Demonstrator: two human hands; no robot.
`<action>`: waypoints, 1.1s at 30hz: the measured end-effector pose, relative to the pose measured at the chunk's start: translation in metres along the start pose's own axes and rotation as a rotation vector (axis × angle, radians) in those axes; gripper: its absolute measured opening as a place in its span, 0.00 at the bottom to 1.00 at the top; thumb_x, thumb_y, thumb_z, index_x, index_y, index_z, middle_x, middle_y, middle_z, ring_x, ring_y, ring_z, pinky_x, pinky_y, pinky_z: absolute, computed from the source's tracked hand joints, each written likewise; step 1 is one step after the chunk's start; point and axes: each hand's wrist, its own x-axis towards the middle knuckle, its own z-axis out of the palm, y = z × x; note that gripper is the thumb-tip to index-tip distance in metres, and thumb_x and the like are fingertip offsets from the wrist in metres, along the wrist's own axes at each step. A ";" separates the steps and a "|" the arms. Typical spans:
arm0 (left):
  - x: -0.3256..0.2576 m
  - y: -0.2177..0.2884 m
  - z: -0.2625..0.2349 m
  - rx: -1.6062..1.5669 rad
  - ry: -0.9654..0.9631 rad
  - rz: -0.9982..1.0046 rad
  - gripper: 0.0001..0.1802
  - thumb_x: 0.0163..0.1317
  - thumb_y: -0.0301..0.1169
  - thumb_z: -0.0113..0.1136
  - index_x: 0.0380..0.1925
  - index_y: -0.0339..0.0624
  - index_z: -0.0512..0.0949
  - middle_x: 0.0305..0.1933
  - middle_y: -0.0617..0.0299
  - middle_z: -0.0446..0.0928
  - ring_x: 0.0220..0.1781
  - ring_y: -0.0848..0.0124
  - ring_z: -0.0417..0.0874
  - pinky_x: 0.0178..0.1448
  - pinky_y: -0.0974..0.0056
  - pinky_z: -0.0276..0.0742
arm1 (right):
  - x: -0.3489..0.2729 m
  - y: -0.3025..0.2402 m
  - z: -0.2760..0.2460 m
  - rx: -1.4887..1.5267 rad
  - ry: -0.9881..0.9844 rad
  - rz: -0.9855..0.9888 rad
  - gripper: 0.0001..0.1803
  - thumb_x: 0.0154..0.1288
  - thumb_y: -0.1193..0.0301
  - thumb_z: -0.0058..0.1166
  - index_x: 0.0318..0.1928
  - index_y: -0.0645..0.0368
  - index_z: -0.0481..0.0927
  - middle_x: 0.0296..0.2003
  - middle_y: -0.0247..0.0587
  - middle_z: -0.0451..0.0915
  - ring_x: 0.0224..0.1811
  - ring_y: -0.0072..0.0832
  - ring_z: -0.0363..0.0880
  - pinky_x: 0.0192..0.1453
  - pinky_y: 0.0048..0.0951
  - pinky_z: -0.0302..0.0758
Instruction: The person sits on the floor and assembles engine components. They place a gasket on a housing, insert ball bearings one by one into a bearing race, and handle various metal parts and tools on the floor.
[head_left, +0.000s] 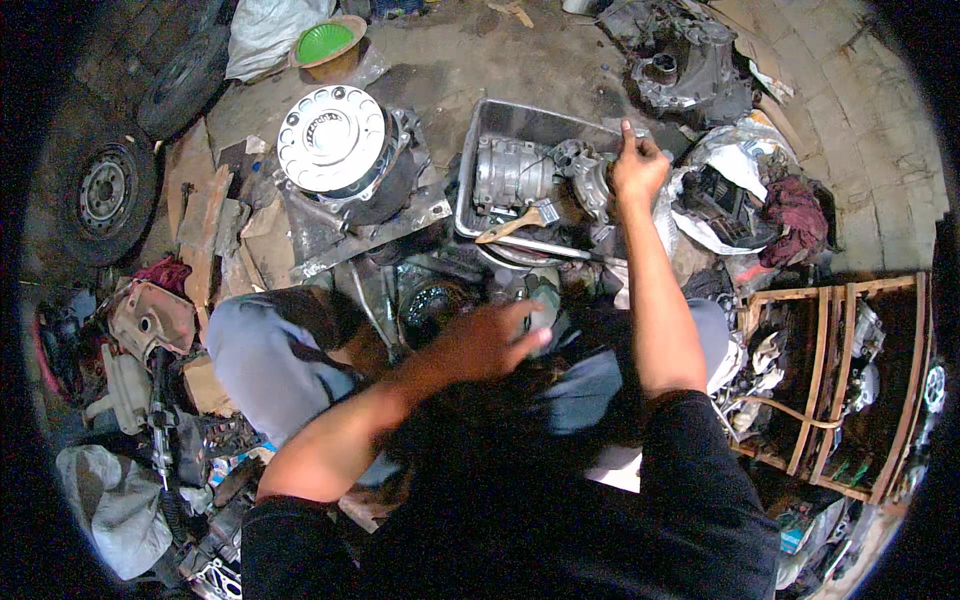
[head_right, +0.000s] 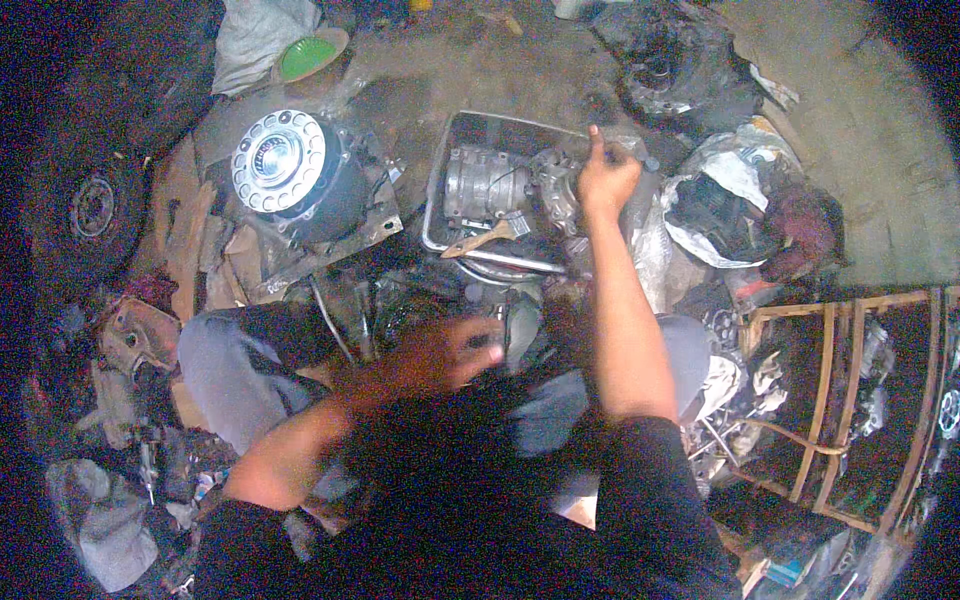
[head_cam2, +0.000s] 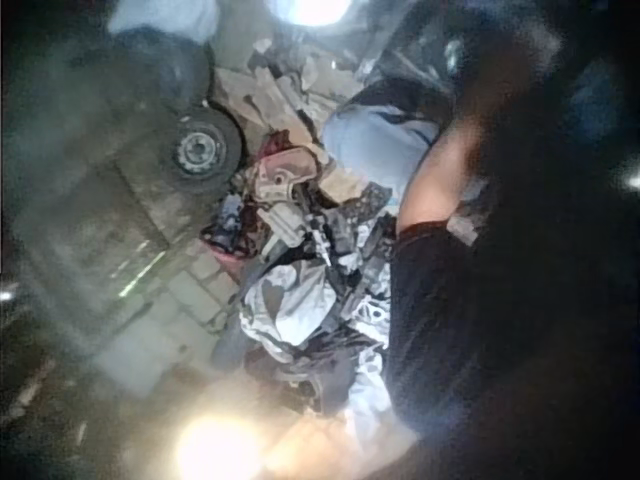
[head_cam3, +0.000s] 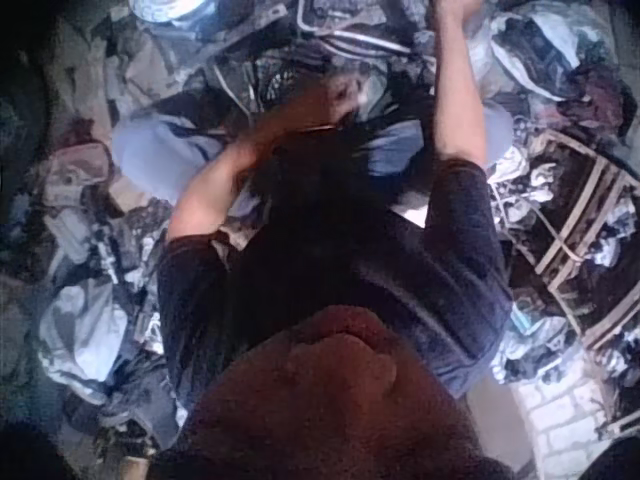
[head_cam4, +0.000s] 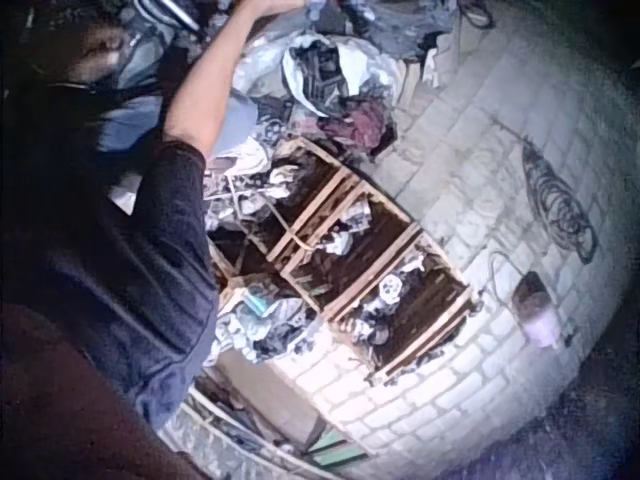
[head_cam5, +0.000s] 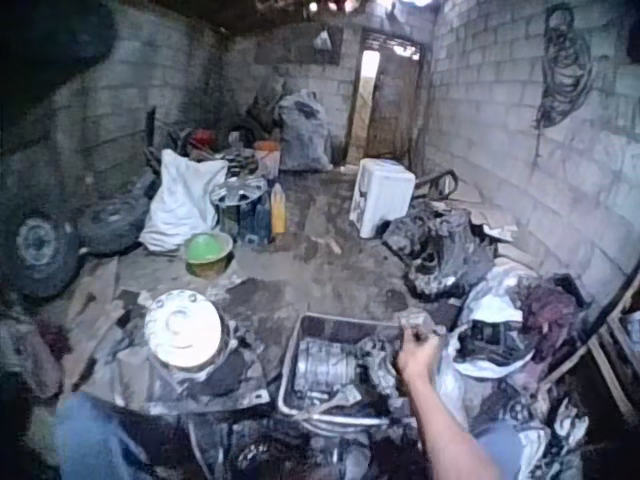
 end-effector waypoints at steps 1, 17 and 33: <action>-0.007 0.001 0.013 0.071 -0.004 -0.025 0.30 0.70 0.51 0.55 0.61 0.40 0.73 0.58 0.44 0.77 0.59 0.44 0.78 0.62 0.48 0.76 | -0.001 0.012 -0.001 0.001 0.007 -0.031 0.26 0.63 0.53 0.66 0.26 0.68 0.84 0.22 0.52 0.82 0.25 0.34 0.75 0.40 0.41 0.72; -0.025 -0.045 0.035 0.231 -0.368 -0.159 0.31 0.68 0.51 0.56 0.62 0.42 0.72 0.62 0.43 0.73 0.59 0.44 0.79 0.61 0.45 0.78 | -0.026 0.077 0.009 -0.034 0.009 -0.171 0.26 0.69 0.58 0.62 0.25 0.71 0.76 0.18 0.53 0.74 0.21 0.30 0.63 0.33 0.39 0.69; -0.049 -0.070 0.035 0.165 -0.322 -0.025 0.28 0.70 0.50 0.55 0.60 0.41 0.74 0.61 0.44 0.76 0.62 0.46 0.77 0.67 0.48 0.73 | -0.036 0.083 0.006 -0.215 -0.209 -0.394 0.17 0.69 0.62 0.58 0.41 0.68 0.83 0.42 0.61 0.81 0.45 0.57 0.80 0.52 0.47 0.75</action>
